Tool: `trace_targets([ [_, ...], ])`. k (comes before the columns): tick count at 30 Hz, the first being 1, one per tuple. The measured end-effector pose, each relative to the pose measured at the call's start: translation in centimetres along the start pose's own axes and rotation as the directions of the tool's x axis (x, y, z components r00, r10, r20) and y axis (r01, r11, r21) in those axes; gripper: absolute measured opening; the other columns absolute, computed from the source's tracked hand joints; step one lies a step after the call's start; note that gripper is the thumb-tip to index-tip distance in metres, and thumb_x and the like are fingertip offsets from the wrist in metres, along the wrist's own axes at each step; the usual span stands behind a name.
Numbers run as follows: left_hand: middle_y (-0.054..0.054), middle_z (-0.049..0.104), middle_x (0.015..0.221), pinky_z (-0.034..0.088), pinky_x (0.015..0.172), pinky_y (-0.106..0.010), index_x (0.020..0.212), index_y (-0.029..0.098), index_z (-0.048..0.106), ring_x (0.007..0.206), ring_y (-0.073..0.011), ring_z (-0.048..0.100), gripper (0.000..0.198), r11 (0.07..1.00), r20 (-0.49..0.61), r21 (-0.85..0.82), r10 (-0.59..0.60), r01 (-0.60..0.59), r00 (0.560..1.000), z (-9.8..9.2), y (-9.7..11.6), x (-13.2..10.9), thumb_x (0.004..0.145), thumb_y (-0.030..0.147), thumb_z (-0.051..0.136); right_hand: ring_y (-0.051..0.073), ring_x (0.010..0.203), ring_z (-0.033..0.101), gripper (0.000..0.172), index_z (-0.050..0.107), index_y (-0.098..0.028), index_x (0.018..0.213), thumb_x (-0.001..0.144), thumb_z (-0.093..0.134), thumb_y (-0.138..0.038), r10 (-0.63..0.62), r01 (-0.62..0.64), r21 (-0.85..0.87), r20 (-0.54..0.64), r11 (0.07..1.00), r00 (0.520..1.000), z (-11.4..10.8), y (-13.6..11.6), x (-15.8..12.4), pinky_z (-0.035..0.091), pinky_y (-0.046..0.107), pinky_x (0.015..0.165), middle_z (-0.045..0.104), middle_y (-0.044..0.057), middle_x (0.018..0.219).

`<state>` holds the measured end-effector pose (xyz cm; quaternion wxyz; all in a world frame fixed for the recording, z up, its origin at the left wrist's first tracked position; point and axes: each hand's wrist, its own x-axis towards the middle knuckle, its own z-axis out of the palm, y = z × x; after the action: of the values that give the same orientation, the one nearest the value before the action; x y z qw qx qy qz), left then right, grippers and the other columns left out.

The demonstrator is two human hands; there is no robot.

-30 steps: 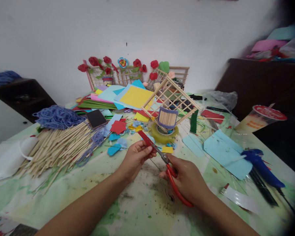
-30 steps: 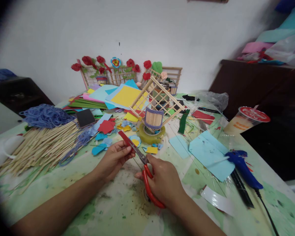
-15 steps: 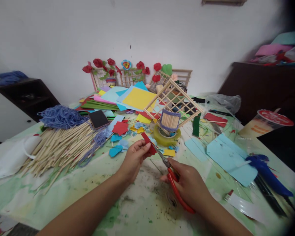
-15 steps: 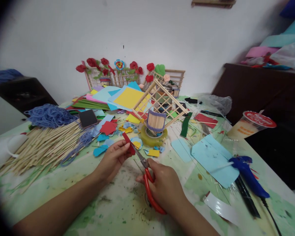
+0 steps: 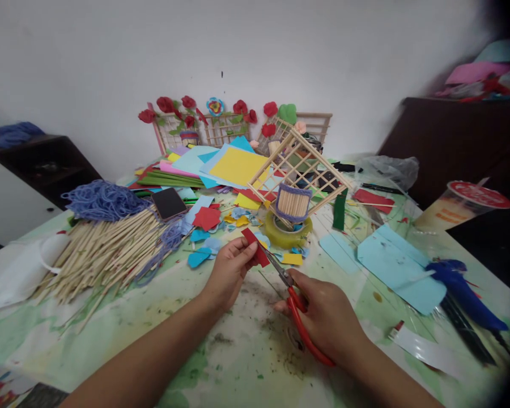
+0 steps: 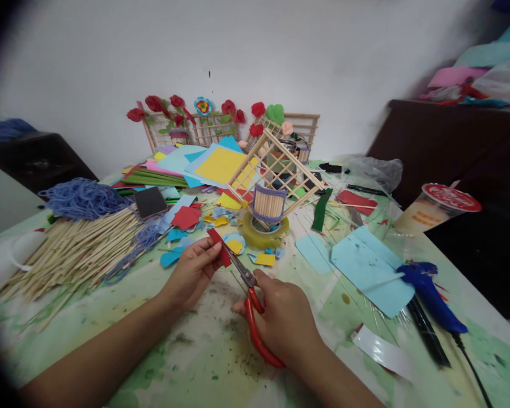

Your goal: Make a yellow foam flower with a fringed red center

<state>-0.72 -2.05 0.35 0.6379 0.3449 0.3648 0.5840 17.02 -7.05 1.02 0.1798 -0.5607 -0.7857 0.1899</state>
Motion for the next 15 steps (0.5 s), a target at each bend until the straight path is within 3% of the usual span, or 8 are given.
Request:
trace_targets([
  [15,-0.001,0.065,0.072,0.048,0.066,-0.020,0.078,0.012,0.067,0.064,-0.0076,0.057,0.013,1.000,0.030,-0.020,-0.022,0.022,0.999,0.19,-0.17,-0.10,0.071,0.022,0.071,0.020,0.065,0.060,0.041,0.057,-0.019,0.107,0.083,0.049,-0.051,-0.013,0.012,0.036,0.009,0.999,1.000,0.25,0.26,-0.21,0.040,0.027,0.060,0.067,0.004,0.074],
])
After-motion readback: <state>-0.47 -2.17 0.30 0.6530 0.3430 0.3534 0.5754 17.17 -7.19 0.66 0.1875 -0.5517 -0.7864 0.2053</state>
